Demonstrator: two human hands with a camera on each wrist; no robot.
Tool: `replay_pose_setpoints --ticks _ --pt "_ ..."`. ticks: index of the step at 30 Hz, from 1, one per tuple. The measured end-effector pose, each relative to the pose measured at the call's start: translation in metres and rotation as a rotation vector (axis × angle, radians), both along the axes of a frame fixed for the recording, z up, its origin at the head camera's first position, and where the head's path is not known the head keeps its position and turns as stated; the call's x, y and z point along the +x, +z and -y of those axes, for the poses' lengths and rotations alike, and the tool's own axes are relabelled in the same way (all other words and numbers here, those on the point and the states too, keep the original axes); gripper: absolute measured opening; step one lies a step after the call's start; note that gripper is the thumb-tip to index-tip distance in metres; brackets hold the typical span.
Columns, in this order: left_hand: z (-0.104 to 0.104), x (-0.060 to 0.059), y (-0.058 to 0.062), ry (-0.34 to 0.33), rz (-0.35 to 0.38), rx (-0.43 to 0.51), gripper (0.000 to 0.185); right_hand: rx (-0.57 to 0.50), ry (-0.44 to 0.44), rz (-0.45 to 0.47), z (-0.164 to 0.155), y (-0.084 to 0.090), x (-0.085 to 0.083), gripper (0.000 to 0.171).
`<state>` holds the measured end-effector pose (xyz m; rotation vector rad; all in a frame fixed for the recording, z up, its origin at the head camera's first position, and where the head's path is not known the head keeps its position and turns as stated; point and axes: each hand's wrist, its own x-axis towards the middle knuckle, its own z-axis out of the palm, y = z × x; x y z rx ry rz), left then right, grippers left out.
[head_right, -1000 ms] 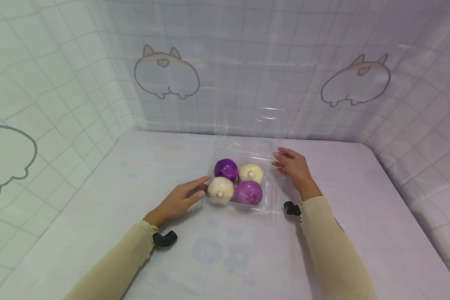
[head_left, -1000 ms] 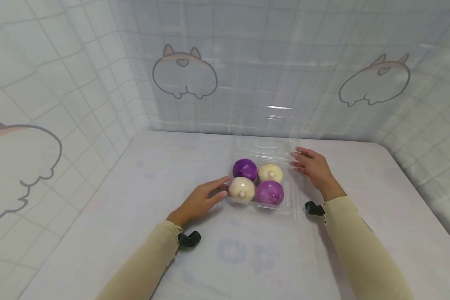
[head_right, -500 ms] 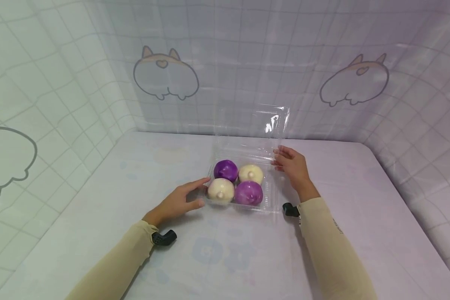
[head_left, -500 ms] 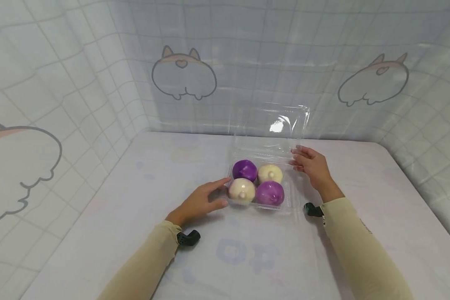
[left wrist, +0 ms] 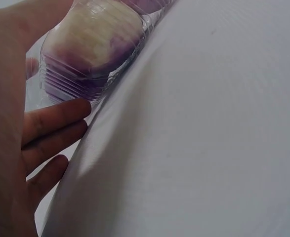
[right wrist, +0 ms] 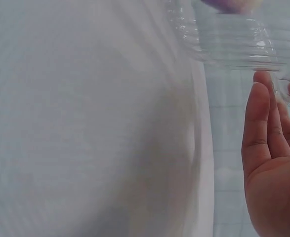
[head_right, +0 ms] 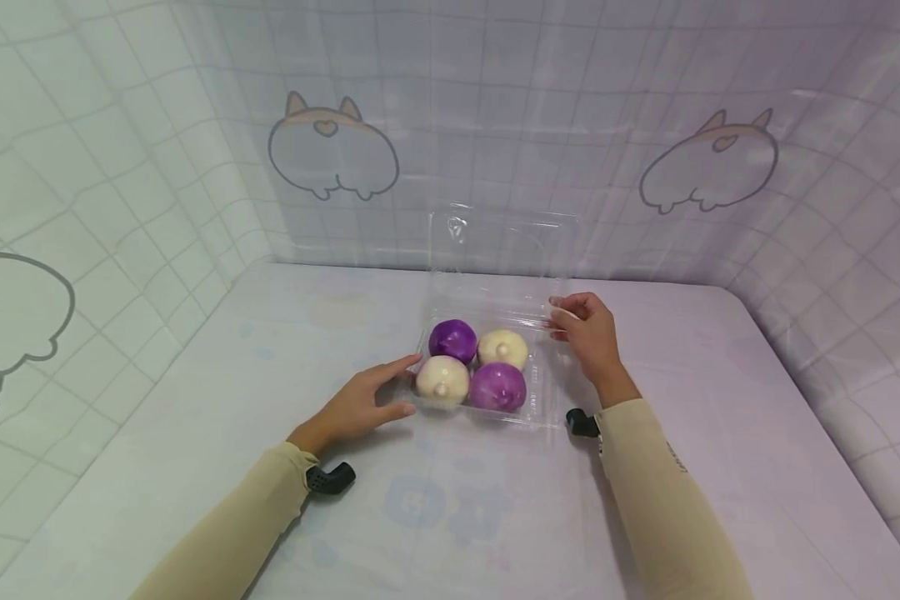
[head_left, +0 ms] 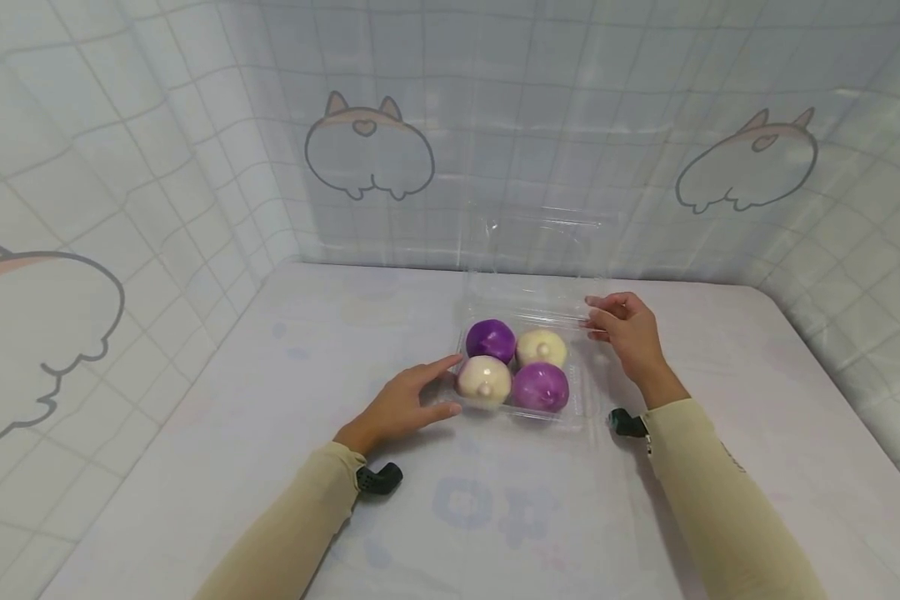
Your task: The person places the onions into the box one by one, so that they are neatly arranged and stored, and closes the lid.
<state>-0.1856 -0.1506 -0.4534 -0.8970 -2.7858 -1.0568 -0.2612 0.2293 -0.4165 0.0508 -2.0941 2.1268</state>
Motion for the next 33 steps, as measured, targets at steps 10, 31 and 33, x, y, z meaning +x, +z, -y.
replay_pose_setpoints --ticks 10,31,33 --pt "-0.0013 0.0000 0.0029 0.009 -0.019 -0.028 0.075 -0.059 0.067 -0.085 -0.0023 0.0007 0.0020 0.021" --pt "-0.0030 0.0013 -0.0012 0.005 -0.058 -0.001 0.074 0.140 0.079 -0.096 -0.0028 -0.0035 0.0069 0.029" --pt "-0.0029 0.0016 -0.0011 0.007 -0.048 -0.004 0.074 0.190 0.063 -0.082 -0.0023 -0.0042 0.0078 0.031"
